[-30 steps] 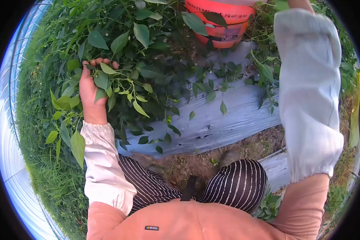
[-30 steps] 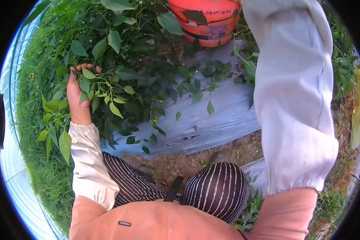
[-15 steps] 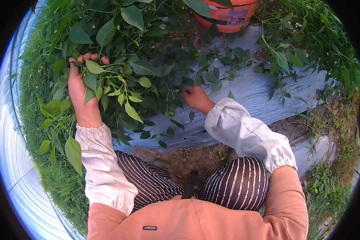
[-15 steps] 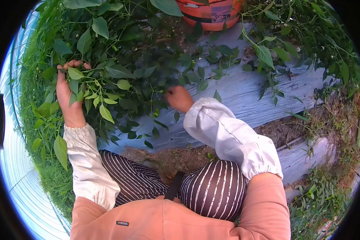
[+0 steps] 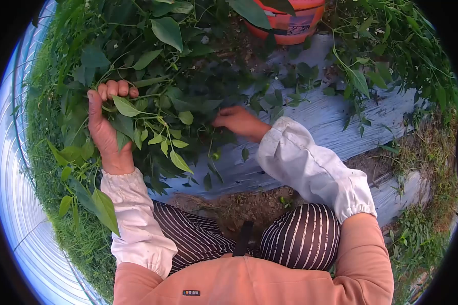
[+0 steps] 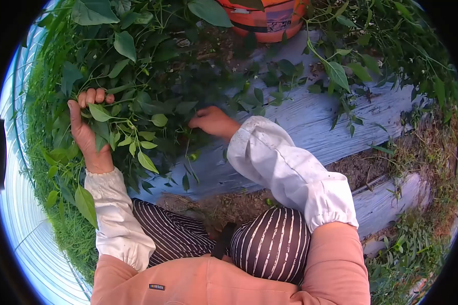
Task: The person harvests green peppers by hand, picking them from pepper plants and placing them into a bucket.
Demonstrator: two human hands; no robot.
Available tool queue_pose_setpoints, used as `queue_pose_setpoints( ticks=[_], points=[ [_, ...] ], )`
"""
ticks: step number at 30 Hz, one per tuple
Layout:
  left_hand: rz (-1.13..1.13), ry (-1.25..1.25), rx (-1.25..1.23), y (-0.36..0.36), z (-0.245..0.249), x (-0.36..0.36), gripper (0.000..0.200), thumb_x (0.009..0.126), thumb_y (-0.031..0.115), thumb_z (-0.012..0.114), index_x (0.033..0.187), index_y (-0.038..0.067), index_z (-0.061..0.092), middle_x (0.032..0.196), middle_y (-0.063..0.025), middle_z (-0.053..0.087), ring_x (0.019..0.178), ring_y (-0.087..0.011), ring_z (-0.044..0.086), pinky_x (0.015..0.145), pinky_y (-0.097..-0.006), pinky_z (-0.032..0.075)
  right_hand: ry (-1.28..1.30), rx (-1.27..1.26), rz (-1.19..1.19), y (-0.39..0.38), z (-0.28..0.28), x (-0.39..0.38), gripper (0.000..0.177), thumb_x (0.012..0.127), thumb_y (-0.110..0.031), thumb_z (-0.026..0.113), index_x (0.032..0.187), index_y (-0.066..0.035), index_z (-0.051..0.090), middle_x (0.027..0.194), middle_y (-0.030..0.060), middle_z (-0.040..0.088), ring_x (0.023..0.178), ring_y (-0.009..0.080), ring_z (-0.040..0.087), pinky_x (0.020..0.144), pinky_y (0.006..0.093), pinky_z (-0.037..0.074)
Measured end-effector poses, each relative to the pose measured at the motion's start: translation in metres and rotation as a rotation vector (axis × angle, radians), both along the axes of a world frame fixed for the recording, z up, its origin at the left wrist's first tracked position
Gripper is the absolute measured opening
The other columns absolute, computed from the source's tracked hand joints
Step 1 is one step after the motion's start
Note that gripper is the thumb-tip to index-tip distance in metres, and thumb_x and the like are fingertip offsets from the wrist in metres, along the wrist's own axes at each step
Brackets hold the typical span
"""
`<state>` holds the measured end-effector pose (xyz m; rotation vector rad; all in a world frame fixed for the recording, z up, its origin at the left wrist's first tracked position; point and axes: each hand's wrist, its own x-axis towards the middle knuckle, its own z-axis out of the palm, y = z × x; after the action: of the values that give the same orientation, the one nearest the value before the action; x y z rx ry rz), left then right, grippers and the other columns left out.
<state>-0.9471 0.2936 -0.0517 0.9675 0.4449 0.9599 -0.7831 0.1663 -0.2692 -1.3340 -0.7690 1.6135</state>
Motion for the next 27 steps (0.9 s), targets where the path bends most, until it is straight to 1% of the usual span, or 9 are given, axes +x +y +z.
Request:
queue_pose_setpoints(
  ticks=[5, 7, 12, 14, 15, 17, 18, 23, 27],
  points=[
    [-0.011, 0.542, 0.582, -0.017, 0.001, -0.002, 0.033, 0.085, 0.017, 0.075, 0.11, -0.001, 0.065, 0.103, -0.0085, 0.068, 0.094, -0.0189, 0.064, 0.091, -0.0325, 0.048, 0.228, -0.012, -0.081, -0.017, 0.043, 0.051, 0.021, 0.09, -0.02, 0.065, 0.097, -0.001, 0.07, 0.091, 0.0074, 0.069, 0.08, 0.0159, 0.066, 0.077, 0.0285, 0.051],
    [-0.053, 0.722, 0.684, -0.032, 0.011, 0.006, 0.031, 0.083, 0.014, 0.075, 0.109, -0.001, 0.066, 0.103, -0.009, 0.069, 0.096, -0.0192, 0.064, 0.092, -0.0326, 0.048, 0.767, -0.04, -0.23, -0.019, 0.044, 0.061, 0.022, 0.094, -0.022, 0.062, 0.103, -0.002, 0.068, 0.09, 0.0093, 0.068, 0.08, 0.016, 0.066, 0.072, 0.028, 0.053],
    [-0.259, 1.02, 1.245, -0.048, 0.017, 0.031, 0.032, 0.081, 0.012, 0.077, 0.109, 0.002, 0.067, 0.11, -0.0116, 0.068, 0.102, -0.0194, 0.065, 0.087, -0.0315, 0.051, 0.45, -0.018, -0.131, -0.012, 0.105, 0.063, 0.032, 0.099, -0.028, 0.057, 0.117, -0.002, 0.061, 0.097, 0.0094, 0.068, 0.083, 0.0178, 0.067, 0.071, 0.0342, 0.057],
    [-0.123, 0.908, 1.155, -0.05, -0.01, 0.028, 0.035, 0.078, 0.012, 0.081, 0.108, 0.002, 0.067, 0.112, -0.0099, 0.068, 0.101, -0.0189, 0.065, 0.088, -0.0314, 0.05, 0.227, 0.057, -0.029, 0.001, 0.12, 0.056, 0.027, 0.095, -0.029, 0.059, 0.118, -0.014, 0.062, 0.109, 0.0038, 0.067, 0.092, 0.0157, 0.066, 0.07, 0.0307, 0.055],
    [-0.155, 0.754, 0.842, -0.051, -0.018, 0.033, 0.037, 0.076, 0.012, 0.083, 0.108, 0.002, 0.067, 0.111, -0.0089, 0.068, 0.101, -0.0186, 0.065, 0.09, -0.0312, 0.05, 0.287, 0.164, 0.028, 0.008, 0.104, 0.053, 0.029, 0.095, -0.032, 0.057, 0.119, -0.016, 0.062, 0.109, 0.003, 0.067, 0.092, 0.0158, 0.065, 0.07, 0.0303, 0.054],
    [-0.028, 0.985, 0.63, -0.048, -0.016, 0.035, 0.037, 0.078, 0.014, 0.083, 0.11, 0.002, 0.067, 0.11, -0.0057, 0.069, 0.103, -0.0171, 0.064, 0.091, -0.0307, 0.049, 0.285, 0.182, 0.026, 0.012, 0.128, 0.056, 0.032, 0.096, -0.033, 0.057, 0.12, -0.013, 0.062, 0.11, 0.0048, 0.066, 0.092, 0.017, 0.065, 0.073, 0.032, 0.054],
    [-0.063, 0.645, 0.574, -0.045, -0.012, 0.04, 0.031, 0.084, 0.015, 0.078, 0.111, 0.003, 0.068, 0.107, -0.0043, 0.07, 0.099, -0.0175, 0.065, 0.089, -0.0312, 0.051, 0.279, 0.199, 0.027, 0.016, 0.138, 0.057, 0.035, 0.096, -0.035, 0.057, 0.121, -0.011, 0.062, 0.112, 0.0065, 0.066, 0.093, 0.0183, 0.066, 0.076, 0.0336, 0.054],
    [0.255, 0.361, -0.239, 0.011, -0.006, 0.009, 0.027, 0.093, 0.022, 0.068, 0.113, 0.003, 0.067, 0.104, -0.0063, 0.07, 0.098, -0.0197, 0.067, 0.085, -0.0326, 0.053, 0.471, 0.183, -0.111, 0.021, 0.099, 0.076, 0.04, 0.094, -0.032, 0.063, 0.121, -0.003, 0.062, 0.116, 0.012, 0.065, 0.099, 0.0202, 0.065, 0.09, 0.0377, 0.051],
    [0.208, 0.384, -0.229, 0.026, -0.007, -0.003, 0.03, 0.093, 0.025, 0.068, 0.115, 0.005, 0.066, 0.101, -0.0053, 0.071, 0.094, -0.0188, 0.068, 0.078, -0.0318, 0.055, 0.232, 0.045, -0.286, 0.003, 0.033, 0.063, 0.029, 0.094, -0.027, 0.061, 0.11, -0.002, 0.067, 0.103, 0.0096, 0.069, 0.09, 0.017, 0.066, 0.08, 0.0313, 0.052]
  ],
)
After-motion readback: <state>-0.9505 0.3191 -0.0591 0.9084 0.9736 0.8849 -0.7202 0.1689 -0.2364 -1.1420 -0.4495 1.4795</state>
